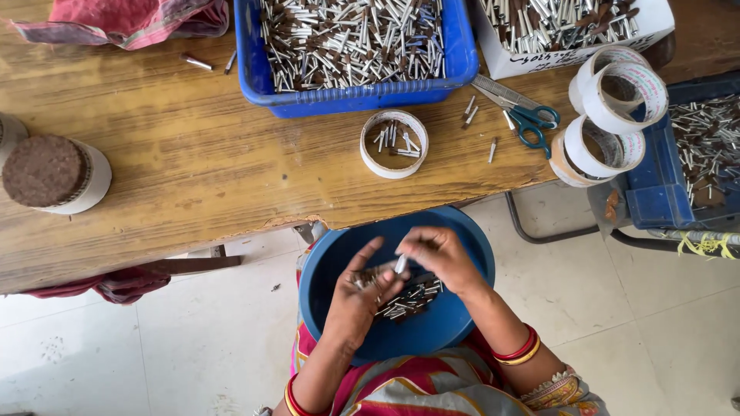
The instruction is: The person picks small cylindrical metal pieces from a blue bowl and inserts them into a circular cardboard base. They repeat this process, filling the base with the pieces and occasionally adjusting the arrangement.
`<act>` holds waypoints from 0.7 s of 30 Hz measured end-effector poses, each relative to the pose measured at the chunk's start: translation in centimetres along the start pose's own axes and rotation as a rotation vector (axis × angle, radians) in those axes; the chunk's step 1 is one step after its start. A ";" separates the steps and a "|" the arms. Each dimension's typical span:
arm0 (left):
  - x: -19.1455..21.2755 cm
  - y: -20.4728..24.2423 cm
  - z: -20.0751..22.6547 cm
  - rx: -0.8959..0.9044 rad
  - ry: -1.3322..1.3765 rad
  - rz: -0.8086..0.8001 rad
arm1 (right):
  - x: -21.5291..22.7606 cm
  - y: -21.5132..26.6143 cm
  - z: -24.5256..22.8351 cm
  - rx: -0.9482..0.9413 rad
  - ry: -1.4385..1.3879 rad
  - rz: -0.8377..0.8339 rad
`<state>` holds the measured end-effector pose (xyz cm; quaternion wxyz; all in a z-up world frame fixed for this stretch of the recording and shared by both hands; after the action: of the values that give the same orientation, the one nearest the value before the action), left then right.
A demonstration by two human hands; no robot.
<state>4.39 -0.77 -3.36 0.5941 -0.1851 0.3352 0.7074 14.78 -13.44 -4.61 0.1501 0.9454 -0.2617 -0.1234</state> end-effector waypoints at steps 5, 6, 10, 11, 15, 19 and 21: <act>3.4 0.2 -3.5 0.070 0.200 0.249 | 2.2 -0.7 2.0 -0.065 -0.372 0.214; 2.5 0.3 -2.6 0.081 0.204 0.252 | 2.1 -0.2 2.3 -0.074 -0.376 0.219; 0.3 0.5 -0.1 0.038 0.008 0.139 | 1.8 0.8 2.1 -0.011 0.025 0.129; 0.0 0.5 0.2 0.045 -0.009 0.118 | 1.7 0.7 2.5 -0.124 -0.152 0.056; -0.1 0.2 0.1 0.030 0.006 0.078 | -0.6 1.3 -6.7 -0.003 0.125 0.174; -0.3 0.6 -0.1 0.059 0.009 0.130 | -1.5 2.2 -16.8 0.168 0.769 0.327; -0.7 0.9 0.0 0.073 0.005 0.133 | -1.7 3.2 -21.9 0.389 0.879 0.400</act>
<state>3.65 -1.33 -2.69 0.5514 -0.1425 0.3737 0.7321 18.71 -10.33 17.07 0.0880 0.8499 -0.3678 0.3670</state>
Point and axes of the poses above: each hand's wrist, its own y-axis away from the middle knuckle, its own x-axis out of the back of the hand, z = x × y, the point moved 5 cm from there along -y, towards the middle knuckle, and after that the axes turned 9 degrees about -x, right-handed, at the moved point
